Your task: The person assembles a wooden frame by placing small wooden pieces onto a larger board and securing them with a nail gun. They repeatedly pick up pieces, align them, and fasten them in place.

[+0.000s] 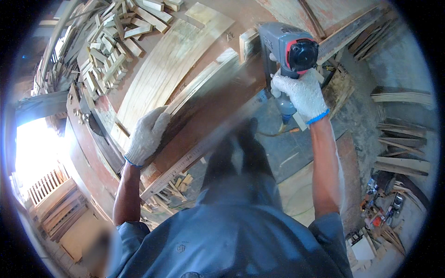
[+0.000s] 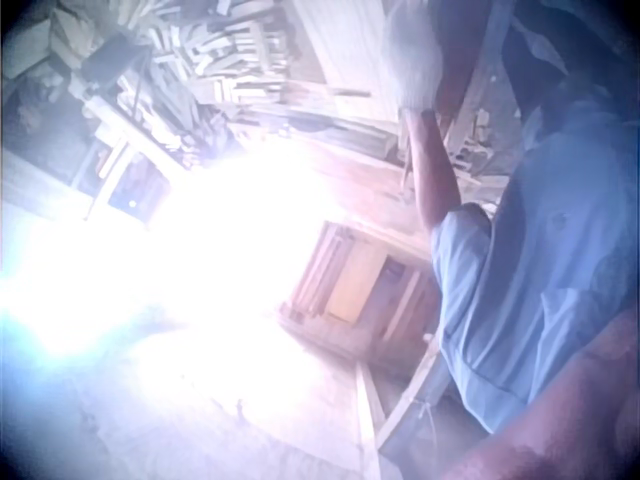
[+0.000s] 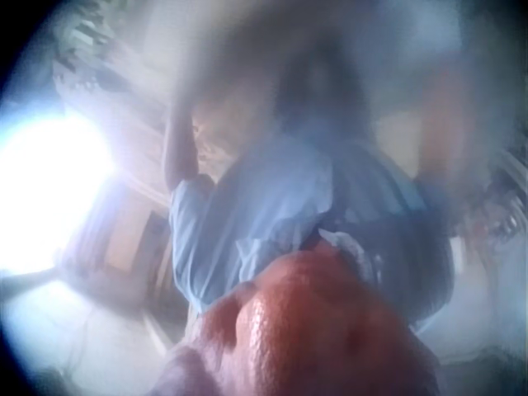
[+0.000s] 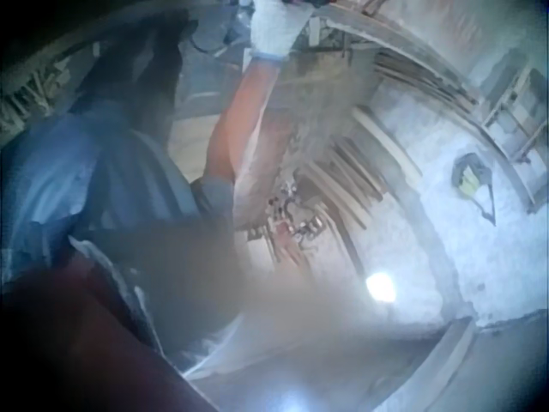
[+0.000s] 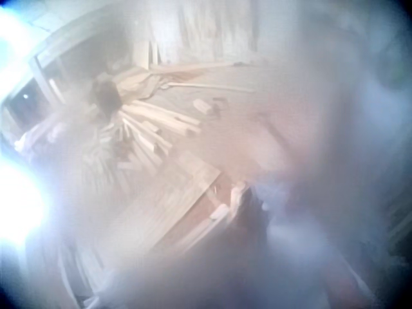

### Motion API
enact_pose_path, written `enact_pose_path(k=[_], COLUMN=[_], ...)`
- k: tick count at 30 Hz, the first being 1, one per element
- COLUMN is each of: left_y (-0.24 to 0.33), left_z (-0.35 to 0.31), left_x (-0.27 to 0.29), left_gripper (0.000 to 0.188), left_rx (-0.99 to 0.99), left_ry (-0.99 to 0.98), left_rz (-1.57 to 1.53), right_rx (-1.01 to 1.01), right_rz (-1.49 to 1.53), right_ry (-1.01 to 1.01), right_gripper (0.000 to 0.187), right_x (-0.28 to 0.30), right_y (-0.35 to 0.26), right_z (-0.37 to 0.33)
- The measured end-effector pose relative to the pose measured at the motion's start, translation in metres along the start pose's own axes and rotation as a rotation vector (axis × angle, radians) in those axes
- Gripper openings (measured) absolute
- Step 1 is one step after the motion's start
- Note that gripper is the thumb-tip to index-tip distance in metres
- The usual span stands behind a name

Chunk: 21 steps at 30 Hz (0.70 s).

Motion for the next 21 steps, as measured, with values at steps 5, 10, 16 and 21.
enact_pose_path(k=[5, 10, 16, 21], left_y=[-0.004, -0.007, 0.000, 0.012], left_z=[-0.003, -0.006, -0.006, -0.008], left_x=[-0.001, -0.002, -0.004, -0.002], left_gripper=[0.034, 0.033, 0.031, 0.033], left_rx=[-0.060, -0.048, -0.104, -0.184], left_ry=[0.044, 0.066, 0.089, 0.136], left_rz=[0.001, 0.013, 0.043, 0.099], right_rx=[0.000, 0.046, 0.043, 0.075], right_rz=[0.118, 0.169, 0.105, 0.127], right_ry=[0.099, 0.090, 0.123, 0.124], right_gripper=[0.047, 0.046, 0.046, 0.041], right_x=[-0.003, -0.010, -0.007, -0.010], right_y=[0.007, 0.000, 0.003, -0.007], right_z=[-0.006, -0.008, -0.010, -0.009])
Point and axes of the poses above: each hand's wrist, its own z-axis towards the middle knuckle, its own x-axis out of the back of the hand, y = z × x, the point moved 10 cm from there along z, towards the middle knuckle, and after that the axes turned 9 degrees about x, right-handed, at the moved point
